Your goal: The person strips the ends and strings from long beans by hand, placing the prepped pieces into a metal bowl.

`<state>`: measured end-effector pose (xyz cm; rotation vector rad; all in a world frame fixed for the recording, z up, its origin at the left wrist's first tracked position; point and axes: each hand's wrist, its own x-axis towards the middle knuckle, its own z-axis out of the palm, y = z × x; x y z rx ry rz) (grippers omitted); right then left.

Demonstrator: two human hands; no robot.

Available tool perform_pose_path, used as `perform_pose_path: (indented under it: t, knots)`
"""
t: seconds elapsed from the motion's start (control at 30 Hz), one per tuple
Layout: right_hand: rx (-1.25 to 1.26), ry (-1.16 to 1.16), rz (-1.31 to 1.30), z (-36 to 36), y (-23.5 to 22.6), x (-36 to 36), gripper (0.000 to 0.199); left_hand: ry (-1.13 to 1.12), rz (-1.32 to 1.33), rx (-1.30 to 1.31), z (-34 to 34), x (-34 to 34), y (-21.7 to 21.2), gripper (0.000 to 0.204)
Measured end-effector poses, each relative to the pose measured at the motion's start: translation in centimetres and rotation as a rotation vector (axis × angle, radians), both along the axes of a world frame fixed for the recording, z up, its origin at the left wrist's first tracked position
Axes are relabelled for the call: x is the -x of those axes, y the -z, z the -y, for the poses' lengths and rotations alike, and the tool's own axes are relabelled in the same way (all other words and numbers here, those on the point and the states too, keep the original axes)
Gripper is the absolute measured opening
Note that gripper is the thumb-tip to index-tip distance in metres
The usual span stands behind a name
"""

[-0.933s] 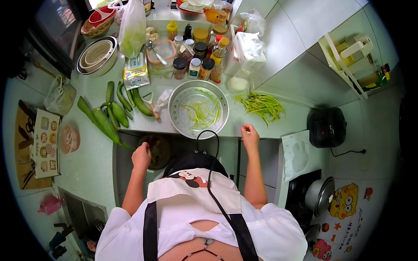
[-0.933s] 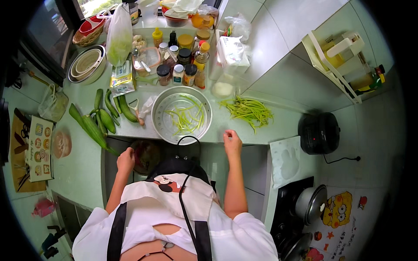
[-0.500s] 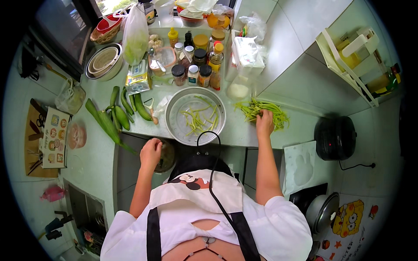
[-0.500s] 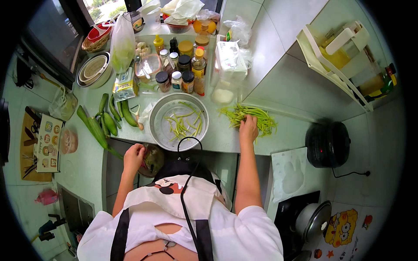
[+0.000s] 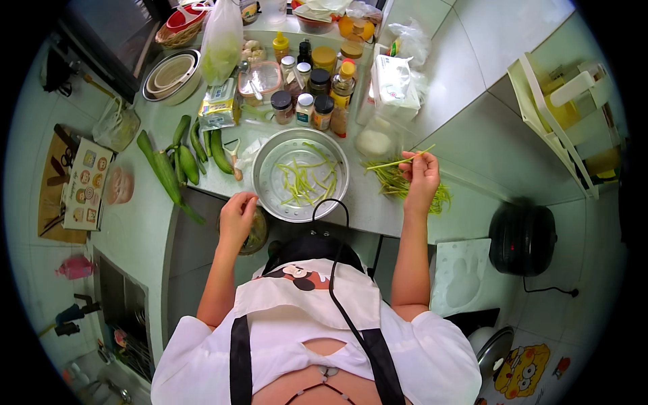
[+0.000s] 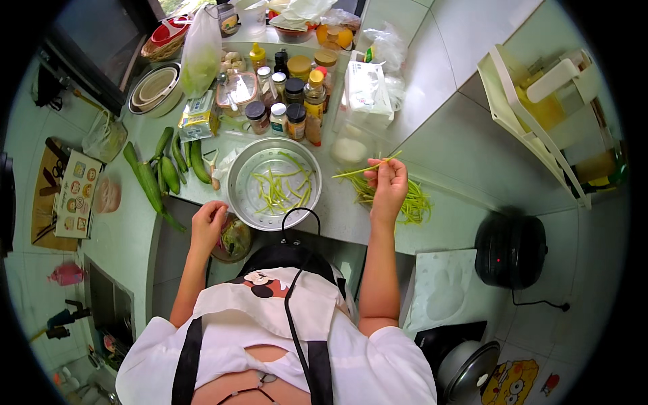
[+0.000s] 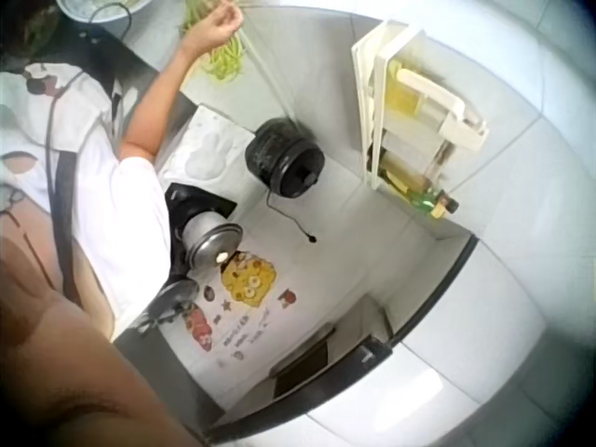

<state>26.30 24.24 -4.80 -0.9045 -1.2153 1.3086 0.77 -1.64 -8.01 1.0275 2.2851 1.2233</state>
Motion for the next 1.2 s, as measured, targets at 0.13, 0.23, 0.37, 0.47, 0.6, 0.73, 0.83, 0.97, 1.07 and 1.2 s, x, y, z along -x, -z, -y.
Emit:
perform_pose_path:
  t: [0.13,0.23,0.37,0.47,0.6,0.73,0.83,0.97,1.07,1.2]
  knots:
    - [0.343,-0.197,-0.391,1.7,-2.0,0.9,0.009,0.053,0.094,-0.099,-2.1,-1.5,-1.6,0.011]
    - [0.359,-0.287,-0.403,2.6,-1.8,1.9,0.010,0.078,0.065,-0.135,-2.6,-2.8,-2.9,0.011]
    - [0.238,-0.520,-0.069,3.7,-2.0,3.0,0.011,0.101,0.000,-0.194,-2.8,-3.8,-4.7,0.011]
    - [0.128,-0.623,0.184,5.5,-3.0,4.3,0.012,0.130,-0.081,-0.281,-3.4,-3.6,-5.6,0.017]
    - [-0.075,-0.637,0.451,8.1,-4.6,6.2,0.012,0.188,-0.282,-0.319,-3.9,-3.3,-8.3,0.030]
    - [-0.233,-0.645,0.598,10.5,-6.2,8.1,0.013,0.300,-0.500,-0.342,-3.8,-2.6,-8.4,0.027]
    - [-0.302,-0.649,0.607,11.5,-6.3,8.9,0.014,0.316,-0.600,-0.349,-3.4,-1.8,-7.7,0.021]
    - [-0.363,-0.540,0.677,12.2,-6.2,9.0,0.013,0.182,-0.592,-0.386,-2.6,-0.4,-7.2,0.018]
    - [-0.310,-0.504,0.672,12.3,-5.4,8.6,0.013,0.111,-0.548,-0.436,-2.4,0.6,-7.0,0.016]
    - [-0.243,-0.491,0.714,13.5,-6.0,8.6,0.012,0.110,-0.444,-0.438,-2.2,1.5,-6.5,0.014]
